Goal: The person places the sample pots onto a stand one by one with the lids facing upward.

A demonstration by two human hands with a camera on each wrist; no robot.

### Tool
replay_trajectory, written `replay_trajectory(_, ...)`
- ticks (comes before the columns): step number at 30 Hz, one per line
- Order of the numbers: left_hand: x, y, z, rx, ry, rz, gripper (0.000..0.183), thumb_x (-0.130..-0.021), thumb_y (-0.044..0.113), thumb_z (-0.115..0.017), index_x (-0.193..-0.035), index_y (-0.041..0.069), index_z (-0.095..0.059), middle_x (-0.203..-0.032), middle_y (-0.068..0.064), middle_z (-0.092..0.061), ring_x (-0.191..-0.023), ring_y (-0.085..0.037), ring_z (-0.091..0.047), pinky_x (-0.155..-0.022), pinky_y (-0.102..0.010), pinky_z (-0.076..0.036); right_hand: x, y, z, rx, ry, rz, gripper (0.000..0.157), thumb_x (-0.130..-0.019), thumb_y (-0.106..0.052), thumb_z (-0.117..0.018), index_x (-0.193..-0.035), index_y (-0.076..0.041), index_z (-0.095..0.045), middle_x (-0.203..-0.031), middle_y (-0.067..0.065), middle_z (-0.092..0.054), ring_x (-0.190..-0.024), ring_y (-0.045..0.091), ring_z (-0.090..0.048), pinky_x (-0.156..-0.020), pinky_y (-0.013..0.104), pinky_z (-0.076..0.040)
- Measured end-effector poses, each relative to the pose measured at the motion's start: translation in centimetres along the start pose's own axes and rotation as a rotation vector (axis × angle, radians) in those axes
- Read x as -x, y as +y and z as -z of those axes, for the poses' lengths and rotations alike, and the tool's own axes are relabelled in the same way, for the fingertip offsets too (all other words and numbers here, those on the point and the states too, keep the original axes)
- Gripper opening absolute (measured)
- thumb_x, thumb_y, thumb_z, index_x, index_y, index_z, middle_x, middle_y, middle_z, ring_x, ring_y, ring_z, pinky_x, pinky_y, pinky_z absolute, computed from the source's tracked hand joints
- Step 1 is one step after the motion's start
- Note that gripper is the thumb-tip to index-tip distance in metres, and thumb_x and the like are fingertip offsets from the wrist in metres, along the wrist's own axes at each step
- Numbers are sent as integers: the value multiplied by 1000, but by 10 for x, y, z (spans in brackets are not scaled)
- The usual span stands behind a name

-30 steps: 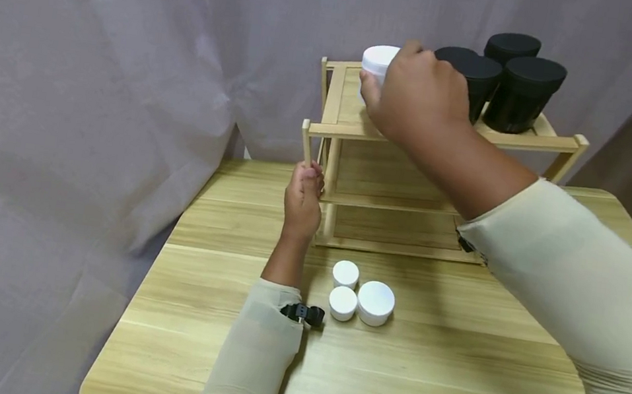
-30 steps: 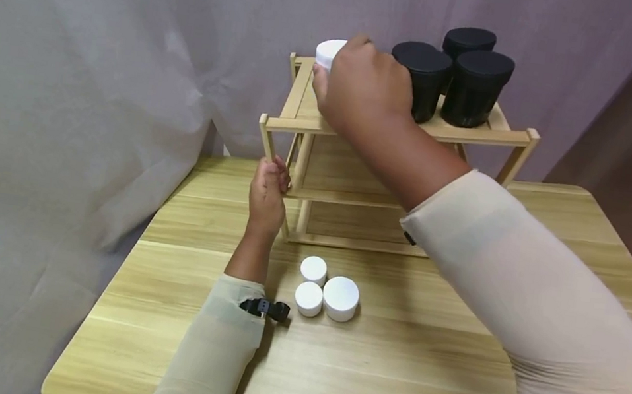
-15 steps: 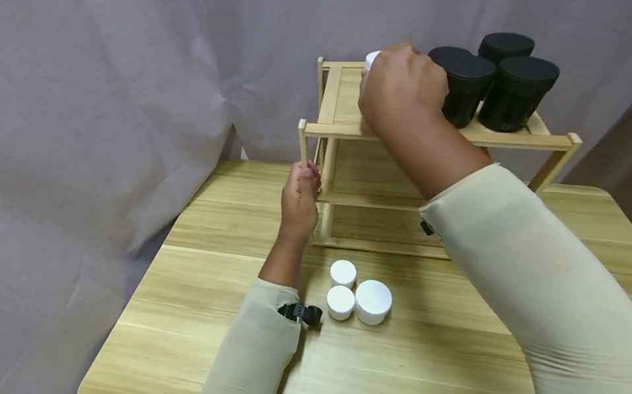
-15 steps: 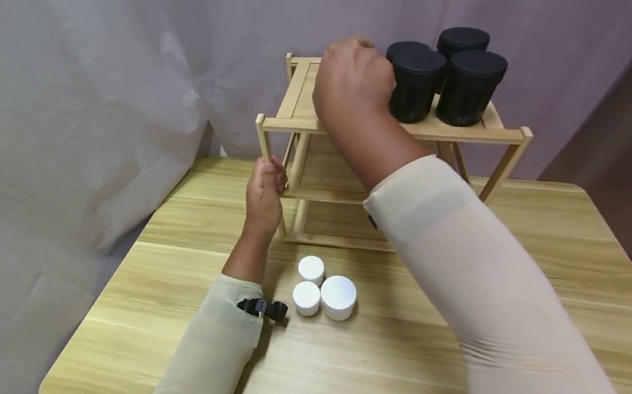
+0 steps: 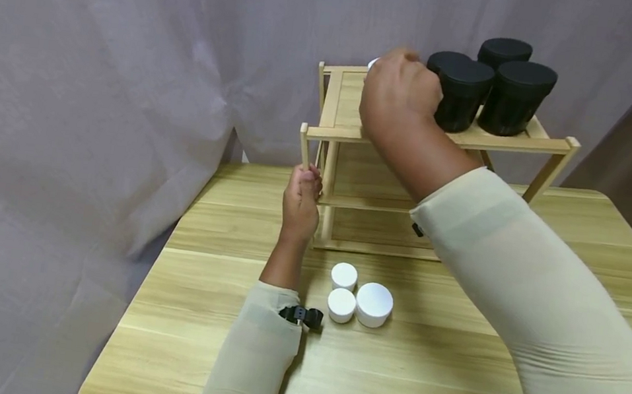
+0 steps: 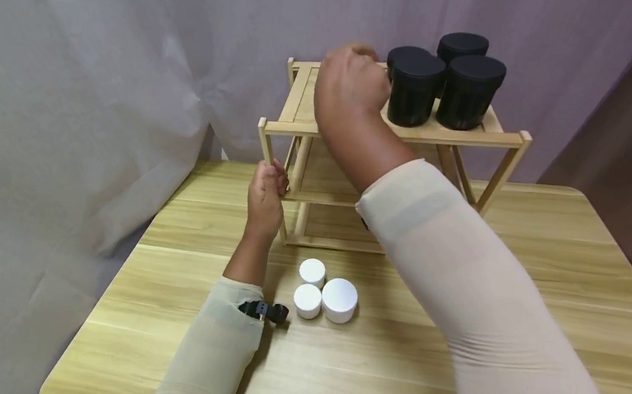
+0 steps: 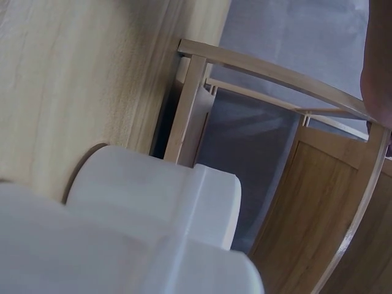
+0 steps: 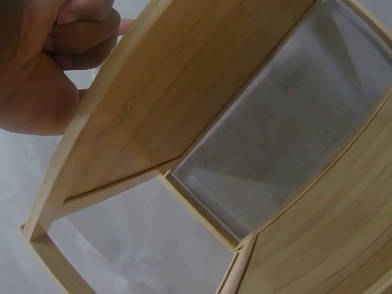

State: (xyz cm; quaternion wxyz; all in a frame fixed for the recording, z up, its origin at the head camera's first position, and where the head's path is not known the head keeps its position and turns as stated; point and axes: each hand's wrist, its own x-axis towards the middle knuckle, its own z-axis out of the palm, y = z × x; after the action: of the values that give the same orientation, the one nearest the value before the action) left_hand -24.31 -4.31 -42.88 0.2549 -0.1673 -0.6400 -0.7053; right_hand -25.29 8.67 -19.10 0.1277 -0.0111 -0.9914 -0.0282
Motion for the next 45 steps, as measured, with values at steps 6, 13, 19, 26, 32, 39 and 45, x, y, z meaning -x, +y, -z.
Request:
replay_trajectory(6,-1,0,0,-10,1,13,36,-120,13,-32,-120,-19,-50,-84,-1,-46,-75,-10,-43,-69,-22,-40,-2,1,0,43,-59,-2,54,-111,-9,-32,-152,25,-39,-158,42,-45,-114,44,-73,-80,54,-65)
replay_trajectory(13,-3,-2,1,-5,10,9,35,-119,11,-32,-119,-19,-49,-85,1,-46,-76,-10,-44,-69,-21,-40,-7,-1,-1,13,-60,-45,52,-112,-3,-22,-150,28,-39,-154,44,-48,-119,44,-71,-84,54,-65)
replay_trajectory(19,-3,-2,1,-7,11,-6,44,-121,23,-32,-118,-18,-50,-84,-1,-46,-75,-11,-43,-69,-22,-40,-9,-3,-3,14,-39,-61,53,-114,-4,-21,-149,35,-28,-149,47,-52,-111,44,-75,-78,51,-65)
replay_trajectory(26,-2,-5,4,-4,6,-18,86,-106,70,-36,-117,-13,-52,-83,0,-46,-75,-11,-43,-68,-22,-39,-9,-3,-5,38,-28,-43,51,-113,-2,-23,-145,38,-30,-143,48,-57,-107,44,-76,-77,51,-65)
replay_trajectory(32,-2,-3,5,-14,6,-11,89,-106,72,-37,-118,-15,-51,-83,1,-47,-75,-10,-44,-68,-21,-40,-11,-3,-6,44,-37,-28,50,-114,0,-21,-146,36,-30,-149,50,-49,-109,46,-76,-80,53,-66)
replay_trajectory(39,-3,-4,5,-11,9,-27,86,-108,68,-37,-118,-16,-51,-82,2,-46,-74,-9,-43,-68,-21,-39,-16,-2,-5,55,-60,-31,52,-115,-2,-22,-146,40,-22,-140,49,-57,-104,44,-77,-76,50,-66)
replay_trajectory(45,-3,-5,5,-7,6,-23,91,-104,74,-37,-117,-15,-51,-82,2,-45,-74,-9,-42,-68,-21,-39,-18,-1,-6,57,-78,-25,57,-114,-6,-28,-148,38,-17,-136,46,-62,-100,42,-77,-74,50,-65)
